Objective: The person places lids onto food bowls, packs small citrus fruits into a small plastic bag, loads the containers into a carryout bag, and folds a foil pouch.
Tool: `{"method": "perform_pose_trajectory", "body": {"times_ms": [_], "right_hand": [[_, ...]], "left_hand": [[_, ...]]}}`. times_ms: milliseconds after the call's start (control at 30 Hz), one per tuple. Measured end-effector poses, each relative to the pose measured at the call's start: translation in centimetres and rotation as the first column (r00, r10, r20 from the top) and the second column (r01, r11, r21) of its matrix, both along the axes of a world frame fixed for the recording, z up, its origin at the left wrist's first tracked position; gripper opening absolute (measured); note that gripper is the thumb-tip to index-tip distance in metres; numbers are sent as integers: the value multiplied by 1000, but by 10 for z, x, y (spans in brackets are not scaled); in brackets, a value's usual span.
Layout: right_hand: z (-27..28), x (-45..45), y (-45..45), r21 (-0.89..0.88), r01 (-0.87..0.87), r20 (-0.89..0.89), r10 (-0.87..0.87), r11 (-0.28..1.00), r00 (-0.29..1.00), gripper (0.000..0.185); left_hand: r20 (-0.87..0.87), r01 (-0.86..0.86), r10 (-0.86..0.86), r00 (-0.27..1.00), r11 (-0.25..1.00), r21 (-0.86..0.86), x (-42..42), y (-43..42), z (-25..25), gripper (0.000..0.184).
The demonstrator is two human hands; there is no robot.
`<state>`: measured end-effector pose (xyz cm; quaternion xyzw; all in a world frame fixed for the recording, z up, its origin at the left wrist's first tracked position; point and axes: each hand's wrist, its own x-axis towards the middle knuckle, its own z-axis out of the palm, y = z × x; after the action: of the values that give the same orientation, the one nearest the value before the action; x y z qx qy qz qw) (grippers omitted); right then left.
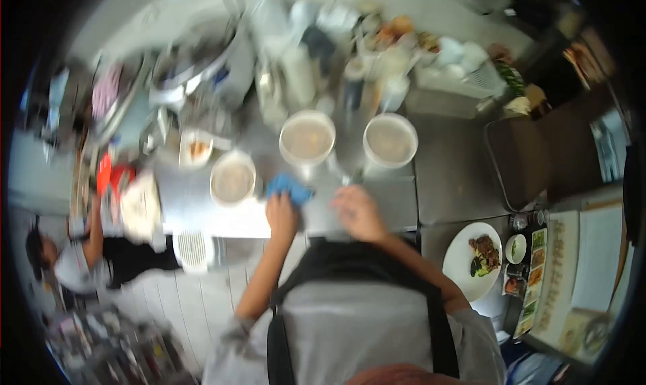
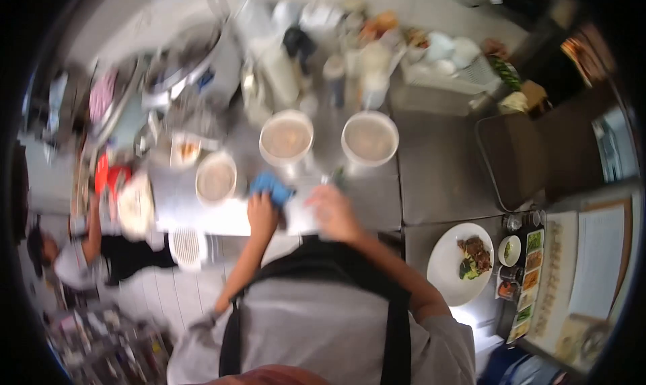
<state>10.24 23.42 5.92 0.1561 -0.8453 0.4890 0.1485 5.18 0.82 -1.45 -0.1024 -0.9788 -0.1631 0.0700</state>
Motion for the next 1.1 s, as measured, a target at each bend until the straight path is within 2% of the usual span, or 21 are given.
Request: {"method": "perform_pose_trajectory", "body": {"times_ms": [33, 100, 133, 167, 200, 333, 367, 467, 533, 567, 600, 667, 700, 733, 800, 867, 900, 933, 1033, 1067, 1100], "right_hand": [[-1, -7, -21, -40, -70, 72, 73, 997, 995, 33], [-45, -35, -56, -123, -166, 147, 183, 978, 972, 57], [-54, -49, -69, -408, -164, 280, 294, 898, 914, 59], [-48, -55, -78, -476, -115, 405, 333, 872, 852, 57], [-57, -63, -93, -514, 3, 408, 241, 858, 881, 54], [-32, -89, -75, -576, 145, 589, 286, 805, 756, 43], [-21, -94, -63, -552, 156, 647, 304, 819, 699, 41], [42, -94, -29, -218, -298, 596, 369, 929, 713, 44], [111, -98, 22, -44, -502, 27, 504, 864, 864, 48], [176, -94, 60, -259, -394, 99, 430, 882, 897, 51], [230, -102, 107, -105, -262, -189, 240, 959, 952, 41], [310, -139, 221, -673, -37, -252, -181, 739, 951, 37], [349, -158, 278, -850, -8, -250, -391, 526, 886, 35], [375, -179, 361, -873, -161, -376, -425, 460, 823, 40], [428, -208, 481, -960, -269, -278, -400, 79, 873, 49], [440, -247, 595, -959, -264, -279, -532, 107, 799, 41], [434, -267, 676, -855, -364, -489, -337, 370, 805, 30], [422, -282, 736, -755, -544, -580, 13, 366, 814, 20], [367, -261, 511, -929, -316, -367, -359, 194, 858, 20], [331, -259, 450, -924, -286, -359, -312, 255, 880, 19], [275, -253, 399, -870, -359, -374, 22, 337, 927, 15]], "left_hand": [[-51, 65, -60, 997, 994, 92, -3, -7, -7, 38], [167, 108, -203, 965, 886, 450, -12, -23, -34, 36], [361, -169, -231, 904, 581, 796, -15, -15, -30, 35], [329, -197, -248, 911, 438, 877, -20, -13, -46, 41], [341, -323, -198, 919, 120, 939, -20, 10, -22, 40], [377, -354, -119, 919, 174, 919, -24, 26, 30, 28], [334, -305, -53, 941, 296, 905, -27, 22, 25, 27], [196, -200, 59, 979, 486, 851, -38, 21, 13, 26], [133, -58, -16, 991, 847, 529, -48, 4, -1, 33], [127, -7, -46, 991, 919, 393, -53, -1, -6, 41], [132, 9, -47, 990, 961, 275, -54, 1, 3, 43], [133, 44, -48, 990, 998, 39, -48, 6, 37, 46], [122, 85, -83, 989, 996, -14, -47, 8, 56, 40], [150, 163, -167, 974, 986, 38, -54, 2, 57, 39], [196, 295, -319, 927, 945, 145, -58, -15, 55, 37], [369, 98, -295, 881, 879, 467, -43, 33, 144, 24], [371, 54, -274, 888, 861, 506, -42, 47, 159, 24], [376, 6, -280, 883, 808, 589, -44, 67, 183, 25], [246, -50, -356, 902, 479, 876, -54, 107, 195, 20], [182, -21, -363, 914, 405, 914, -59, 119, 202, 25], [145, -20, -351, 925, 337, 941, -63, 128, 208, 38]]}}
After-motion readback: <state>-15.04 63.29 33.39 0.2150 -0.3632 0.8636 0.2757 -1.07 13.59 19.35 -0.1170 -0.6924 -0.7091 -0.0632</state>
